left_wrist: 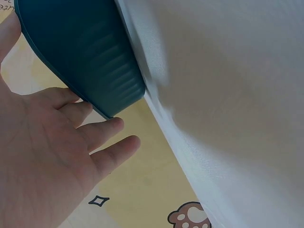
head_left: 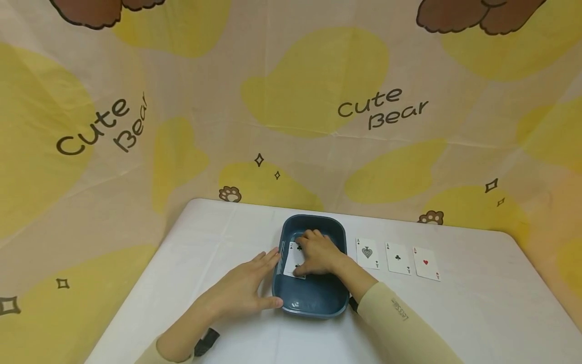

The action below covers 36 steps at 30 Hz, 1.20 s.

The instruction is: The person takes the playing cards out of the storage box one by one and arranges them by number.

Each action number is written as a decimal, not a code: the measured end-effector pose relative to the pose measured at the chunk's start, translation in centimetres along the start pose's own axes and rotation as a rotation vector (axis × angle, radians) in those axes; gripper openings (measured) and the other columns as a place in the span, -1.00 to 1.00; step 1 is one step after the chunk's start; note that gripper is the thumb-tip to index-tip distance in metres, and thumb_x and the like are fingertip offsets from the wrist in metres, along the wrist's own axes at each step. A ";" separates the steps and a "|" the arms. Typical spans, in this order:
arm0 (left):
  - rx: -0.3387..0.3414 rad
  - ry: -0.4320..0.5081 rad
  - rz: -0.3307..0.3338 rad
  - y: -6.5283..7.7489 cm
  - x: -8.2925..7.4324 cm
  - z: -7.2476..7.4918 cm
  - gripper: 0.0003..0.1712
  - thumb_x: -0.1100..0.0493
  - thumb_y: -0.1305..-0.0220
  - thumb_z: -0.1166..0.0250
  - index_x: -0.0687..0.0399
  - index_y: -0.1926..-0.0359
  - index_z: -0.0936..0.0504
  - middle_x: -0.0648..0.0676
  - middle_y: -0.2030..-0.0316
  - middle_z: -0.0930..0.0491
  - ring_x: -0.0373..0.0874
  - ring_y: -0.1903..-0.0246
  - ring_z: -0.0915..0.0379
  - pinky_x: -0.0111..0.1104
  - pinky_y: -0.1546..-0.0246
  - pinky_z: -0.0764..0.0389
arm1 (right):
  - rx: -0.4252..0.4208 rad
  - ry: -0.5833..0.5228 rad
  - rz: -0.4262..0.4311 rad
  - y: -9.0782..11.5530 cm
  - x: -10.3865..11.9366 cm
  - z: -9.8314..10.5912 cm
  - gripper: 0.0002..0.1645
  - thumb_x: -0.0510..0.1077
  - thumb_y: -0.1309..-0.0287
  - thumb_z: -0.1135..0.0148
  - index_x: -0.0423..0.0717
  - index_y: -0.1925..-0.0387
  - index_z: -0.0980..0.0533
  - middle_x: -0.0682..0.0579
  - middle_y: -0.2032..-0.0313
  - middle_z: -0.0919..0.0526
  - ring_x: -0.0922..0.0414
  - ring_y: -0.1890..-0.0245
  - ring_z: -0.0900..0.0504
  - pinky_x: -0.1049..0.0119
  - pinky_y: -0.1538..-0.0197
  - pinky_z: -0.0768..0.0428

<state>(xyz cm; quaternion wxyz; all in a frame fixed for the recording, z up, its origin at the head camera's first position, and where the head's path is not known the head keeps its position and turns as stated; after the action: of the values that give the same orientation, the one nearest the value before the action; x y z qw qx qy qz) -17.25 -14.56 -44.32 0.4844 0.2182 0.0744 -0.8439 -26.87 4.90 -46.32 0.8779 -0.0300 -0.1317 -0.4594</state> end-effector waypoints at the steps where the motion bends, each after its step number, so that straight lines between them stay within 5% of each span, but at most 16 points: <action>1: 0.000 0.001 0.000 0.0 0.0 0.0 0.19 -0.47 -0.21 -0.37 0.01 -0.65 -0.17 -0.09 -0.65 -0.03 0.17 -0.56 -0.09 0.17 -0.42 -0.32 | -0.005 0.003 0.003 0.0 0.0 0.0 0.01 0.27 0.10 -0.61 -0.17 -0.33 -0.55 -0.12 -0.21 -0.58 -0.06 -0.19 -0.49 -0.19 -0.31 -0.49; 16: 0.000 -0.001 0.001 0.0 -0.1 0.1 0.18 -0.47 -0.22 -0.37 0.00 -0.66 -0.16 -0.10 -0.65 -0.01 0.17 -0.57 -0.06 0.17 -0.43 -0.30 | -0.080 -0.049 0.043 0.2 -0.1 0.4 -0.02 0.23 0.10 -0.63 -0.22 -0.28 -0.56 -0.14 -0.14 -0.61 -0.05 -0.08 -0.55 -0.14 -0.21 -0.57; 27: 0.000 0.000 0.009 0.1 -0.1 0.2 0.19 -0.45 -0.21 -0.39 0.01 -0.65 -0.17 -0.09 -0.65 -0.02 0.18 -0.57 -0.06 0.18 -0.42 -0.31 | -0.132 -0.099 0.099 1.7 0.5 2.8 -0.08 0.19 0.09 -0.53 -0.19 -0.29 -0.56 -0.13 -0.14 -0.61 -0.03 -0.03 -0.53 -0.07 -0.13 -0.58; 36: -0.003 -0.002 0.016 0.2 -0.2 0.2 0.19 -0.45 -0.21 -0.39 0.00 -0.66 -0.16 -0.10 -0.65 -0.02 0.19 -0.57 -0.05 0.20 -0.42 -0.31 | -0.144 -0.227 0.134 2.8 0.6 3.7 -0.04 0.15 0.13 -0.55 -0.13 -0.35 -0.53 -0.08 -0.19 -0.57 0.01 -0.08 -0.49 0.03 -0.08 -0.55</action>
<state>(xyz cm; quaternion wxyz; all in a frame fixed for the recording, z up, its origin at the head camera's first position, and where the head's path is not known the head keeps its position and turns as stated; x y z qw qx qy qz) -17.07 -14.59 -44.02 0.4916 0.2172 0.0734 -0.8401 -25.00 6.64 -42.44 0.8816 -0.1535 -0.1945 -0.4017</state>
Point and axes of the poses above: each hand's wrist, its own y-axis away from the middle knuckle, its own z-axis out of the back of the hand, x = y × z, the point moved 4 cm from there along -y, towards the middle knuckle
